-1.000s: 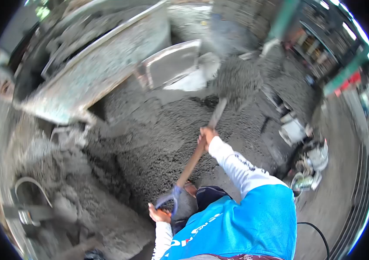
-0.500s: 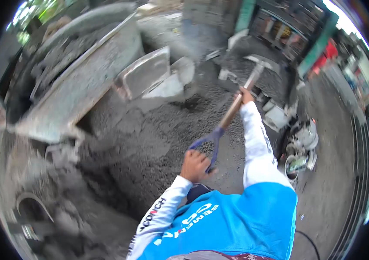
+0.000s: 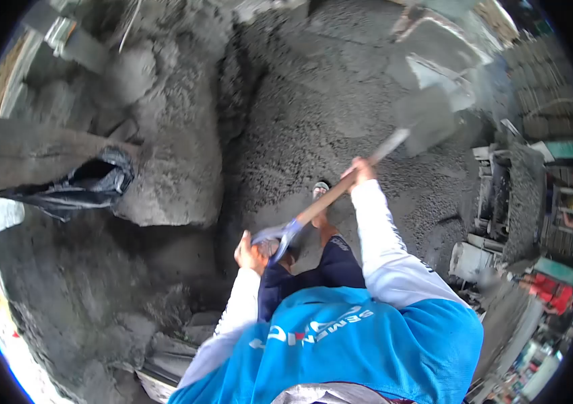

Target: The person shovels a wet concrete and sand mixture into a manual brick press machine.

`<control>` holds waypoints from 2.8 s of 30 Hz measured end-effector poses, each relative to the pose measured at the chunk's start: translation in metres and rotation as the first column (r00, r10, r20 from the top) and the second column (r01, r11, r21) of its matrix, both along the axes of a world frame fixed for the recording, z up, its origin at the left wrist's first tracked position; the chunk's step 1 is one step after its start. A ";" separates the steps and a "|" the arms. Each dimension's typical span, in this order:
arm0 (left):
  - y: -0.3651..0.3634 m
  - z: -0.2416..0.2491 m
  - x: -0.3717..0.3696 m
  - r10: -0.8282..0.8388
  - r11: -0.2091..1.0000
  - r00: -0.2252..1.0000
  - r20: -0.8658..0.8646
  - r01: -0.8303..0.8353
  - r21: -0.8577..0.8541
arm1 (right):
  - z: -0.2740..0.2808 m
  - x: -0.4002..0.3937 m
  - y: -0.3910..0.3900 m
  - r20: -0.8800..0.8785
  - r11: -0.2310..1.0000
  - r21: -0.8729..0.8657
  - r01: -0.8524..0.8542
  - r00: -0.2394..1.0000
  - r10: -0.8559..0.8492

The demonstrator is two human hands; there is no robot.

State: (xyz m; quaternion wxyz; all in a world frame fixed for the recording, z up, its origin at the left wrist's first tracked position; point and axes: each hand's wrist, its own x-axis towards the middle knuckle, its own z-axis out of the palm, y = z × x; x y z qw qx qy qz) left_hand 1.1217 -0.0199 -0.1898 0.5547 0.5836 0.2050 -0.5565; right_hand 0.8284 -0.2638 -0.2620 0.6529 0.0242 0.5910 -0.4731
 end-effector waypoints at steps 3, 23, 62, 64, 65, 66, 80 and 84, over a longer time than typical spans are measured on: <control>0.213 -0.055 0.052 0.222 0.919 0.975 -0.009 -0.206 0.338 | -0.136 0.126 0.127 0.235 0.868 0.337 -0.366 0.925 0.299; 0.235 -0.150 -0.011 0.442 0.599 0.816 0.372 -0.578 0.555 | -0.279 0.226 0.162 0.257 0.585 0.546 -0.600 0.784 0.565; -0.288 0.338 -0.453 0.678 -0.518 0.156 0.719 0.795 0.316 | 0.330 -0.574 -0.022 0.108 0.409 -0.669 0.621 0.625 -0.773; -0.262 0.280 -0.456 0.682 -0.531 0.075 0.728 0.735 0.422 | 0.301 -0.557 0.015 -0.044 0.516 -0.576 0.634 0.606 -0.794; -0.245 0.258 -0.446 0.698 -0.483 0.016 0.716 0.748 0.455 | 0.290 -0.542 0.031 -0.058 0.538 -0.568 0.623 0.622 -0.781; -0.232 0.241 -0.431 0.716 -0.428 -0.042 0.696 0.762 0.486 | 0.287 -0.517 0.046 0.050 0.487 -0.628 0.607 0.656 -0.753; -0.128 0.165 -0.082 0.459 -0.087 -0.570 0.682 0.735 0.672 | 0.118 -0.140 0.190 0.517 0.687 -0.091 0.721 0.623 -0.587; -0.091 0.221 -0.101 0.519 -0.058 -0.550 0.655 0.741 0.669 | 0.105 -0.120 0.228 0.432 0.661 0.101 0.743 0.566 -0.702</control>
